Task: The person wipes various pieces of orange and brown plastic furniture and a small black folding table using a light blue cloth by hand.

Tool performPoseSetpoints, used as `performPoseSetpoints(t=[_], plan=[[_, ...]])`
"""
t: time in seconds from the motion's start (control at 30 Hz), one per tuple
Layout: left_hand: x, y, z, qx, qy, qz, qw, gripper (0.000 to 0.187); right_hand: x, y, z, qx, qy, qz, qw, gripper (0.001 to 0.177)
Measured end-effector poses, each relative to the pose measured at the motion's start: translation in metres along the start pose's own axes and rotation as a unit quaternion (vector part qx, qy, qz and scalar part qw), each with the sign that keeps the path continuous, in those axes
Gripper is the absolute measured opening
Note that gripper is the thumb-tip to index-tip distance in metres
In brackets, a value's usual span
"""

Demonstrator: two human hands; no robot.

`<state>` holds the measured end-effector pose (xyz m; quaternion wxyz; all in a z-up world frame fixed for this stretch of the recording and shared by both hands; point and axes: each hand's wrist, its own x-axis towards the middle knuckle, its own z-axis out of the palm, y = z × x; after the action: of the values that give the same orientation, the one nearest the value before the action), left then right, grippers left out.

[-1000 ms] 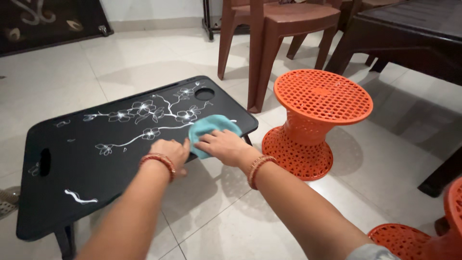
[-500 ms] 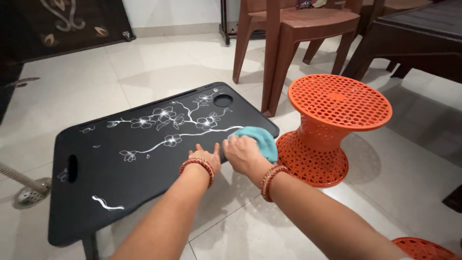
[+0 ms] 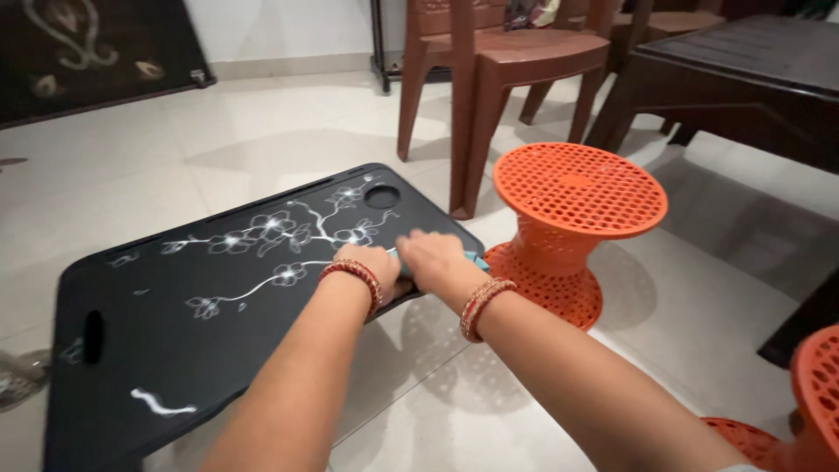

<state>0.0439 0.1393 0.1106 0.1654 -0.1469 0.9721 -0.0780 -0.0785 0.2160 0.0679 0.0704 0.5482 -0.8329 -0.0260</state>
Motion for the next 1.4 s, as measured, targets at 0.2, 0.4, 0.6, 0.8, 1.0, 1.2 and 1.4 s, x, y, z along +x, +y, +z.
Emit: performPoseSetpoints(t=[0.2, 0.4, 0.6, 0.8, 1.0, 1.2, 1.4], plan=[[0.105, 0.050, 0.006, -0.419, 0.232, -0.142, 0.867, 0.042, -0.009, 0.078, -0.012, 0.431, 0.107, 0.379, 0.812, 0.068], [0.193, 0.134, -0.003, -0.685, 0.216, -0.174, 0.673, 0.063, -0.052, 0.121, 0.036, 0.752, 0.363, 0.479, 0.270, 0.098], [0.210, 0.199, -0.001, -0.909, -0.040, -0.054, 0.412, 0.062, -0.082, 0.184, 0.055, 0.791, 0.369, 0.416, 0.255, 0.069], [0.233, 0.217, 0.007, -0.944, 0.055, 0.007, 0.325, 0.037, -0.086, 0.183, 0.055, 0.716, 0.401, 0.434, 0.372, 0.043], [0.204, 0.209, 0.008, -0.947, 0.067, 0.029, 0.314, 0.034, -0.087, 0.171, 0.045, 0.757, 0.442, 0.392, 0.278, 0.037], [0.169, 0.180, -0.026, -0.952, 0.105, 0.064, 0.279, 0.035, -0.073, 0.151, -0.005, 0.727, 0.452, 0.410, 0.315, 0.042], [0.111, 0.115, -0.083, -0.948, 0.101, 0.165, 0.252, 0.030, -0.040, 0.111, -0.078, 0.741, 0.516, 0.253, 0.347, 0.033]])
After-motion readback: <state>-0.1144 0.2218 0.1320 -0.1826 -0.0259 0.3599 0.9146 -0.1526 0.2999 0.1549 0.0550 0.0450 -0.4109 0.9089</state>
